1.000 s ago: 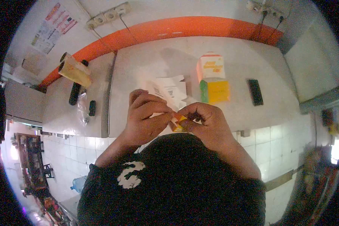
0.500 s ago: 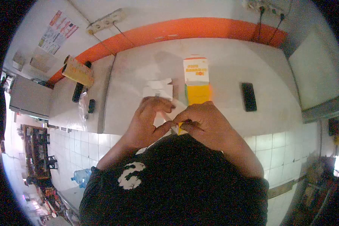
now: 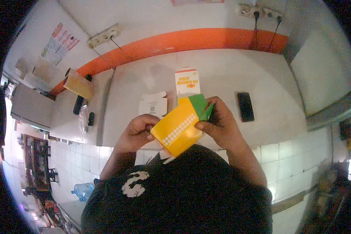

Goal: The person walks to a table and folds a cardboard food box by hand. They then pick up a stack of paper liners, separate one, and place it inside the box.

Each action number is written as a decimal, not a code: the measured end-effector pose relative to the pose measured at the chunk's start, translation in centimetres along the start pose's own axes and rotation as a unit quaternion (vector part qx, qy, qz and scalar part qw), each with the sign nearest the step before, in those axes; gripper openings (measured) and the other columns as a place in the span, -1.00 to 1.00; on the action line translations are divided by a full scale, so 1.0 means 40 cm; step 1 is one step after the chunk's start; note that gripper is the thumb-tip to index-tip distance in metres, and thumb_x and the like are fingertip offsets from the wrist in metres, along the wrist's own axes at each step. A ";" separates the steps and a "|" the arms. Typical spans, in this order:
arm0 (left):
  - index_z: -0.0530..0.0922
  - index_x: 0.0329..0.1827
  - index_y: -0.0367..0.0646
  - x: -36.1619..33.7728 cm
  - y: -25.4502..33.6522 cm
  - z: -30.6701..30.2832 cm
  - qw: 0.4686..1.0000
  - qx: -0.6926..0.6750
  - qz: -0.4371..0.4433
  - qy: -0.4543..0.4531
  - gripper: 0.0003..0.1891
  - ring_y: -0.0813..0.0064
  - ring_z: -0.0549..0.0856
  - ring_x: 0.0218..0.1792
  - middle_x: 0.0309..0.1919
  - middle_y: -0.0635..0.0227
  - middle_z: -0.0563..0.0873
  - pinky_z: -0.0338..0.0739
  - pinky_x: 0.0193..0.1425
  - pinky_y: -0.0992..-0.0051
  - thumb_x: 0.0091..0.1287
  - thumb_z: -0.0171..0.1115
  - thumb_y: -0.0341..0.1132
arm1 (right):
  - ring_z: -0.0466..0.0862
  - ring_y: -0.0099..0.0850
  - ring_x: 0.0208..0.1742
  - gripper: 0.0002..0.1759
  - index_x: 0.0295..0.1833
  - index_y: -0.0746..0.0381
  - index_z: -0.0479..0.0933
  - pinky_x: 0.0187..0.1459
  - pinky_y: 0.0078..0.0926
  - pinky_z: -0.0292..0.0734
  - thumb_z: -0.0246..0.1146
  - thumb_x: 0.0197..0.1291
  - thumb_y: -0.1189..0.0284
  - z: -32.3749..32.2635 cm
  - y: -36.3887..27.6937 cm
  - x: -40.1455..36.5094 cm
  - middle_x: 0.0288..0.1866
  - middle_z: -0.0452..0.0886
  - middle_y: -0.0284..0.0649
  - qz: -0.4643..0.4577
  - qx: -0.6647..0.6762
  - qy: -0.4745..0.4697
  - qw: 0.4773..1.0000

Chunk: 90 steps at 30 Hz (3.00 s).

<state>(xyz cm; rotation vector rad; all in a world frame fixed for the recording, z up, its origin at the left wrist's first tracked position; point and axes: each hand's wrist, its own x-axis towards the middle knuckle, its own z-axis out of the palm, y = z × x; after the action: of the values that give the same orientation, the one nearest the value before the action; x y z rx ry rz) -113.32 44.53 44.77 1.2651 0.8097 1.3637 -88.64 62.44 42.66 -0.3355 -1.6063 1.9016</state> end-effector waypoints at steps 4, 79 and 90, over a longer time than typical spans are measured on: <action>0.54 0.45 -0.20 0.060 0.081 0.042 0.947 0.301 0.105 0.041 -0.45 0.23 0.70 0.33 0.28 0.14 0.69 0.50 0.51 0.17 0.37 0.40 -0.46 | 0.66 -0.26 0.05 -0.46 0.19 0.26 0.46 0.12 -0.32 0.54 0.57 0.18 0.45 -0.006 -0.109 0.015 0.03 0.62 -0.19 0.000 -0.274 -0.075 0.959; 0.74 -0.28 0.07 0.097 0.151 0.109 0.668 0.738 0.052 0.076 -0.90 0.31 0.75 0.09 -0.24 0.50 0.79 0.34 0.39 0.03 0.19 0.49 -0.23 | 0.70 -0.34 -0.02 -0.81 -0.16 0.05 0.81 0.33 -0.09 0.29 0.47 0.08 0.49 0.133 -0.146 -0.016 -0.26 0.74 -0.40 -0.134 -0.646 -0.078 0.747; 0.76 -0.34 0.22 0.119 0.163 0.088 0.753 0.647 0.101 -0.066 -0.93 0.58 0.71 0.15 -0.24 0.75 0.75 0.15 0.57 0.06 0.19 0.48 -0.27 | 0.74 -0.07 0.01 -0.68 -0.03 0.09 0.49 0.28 0.16 0.34 0.43 0.14 0.48 0.132 -0.178 -0.014 -0.22 0.69 -0.19 -0.169 -0.509 -0.142 0.832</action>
<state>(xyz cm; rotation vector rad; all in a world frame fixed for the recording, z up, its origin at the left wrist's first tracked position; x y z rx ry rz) -110.95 47.11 52.86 2.5197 1.6621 0.7111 -89.06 58.39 50.55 -0.1621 -2.5817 0.7034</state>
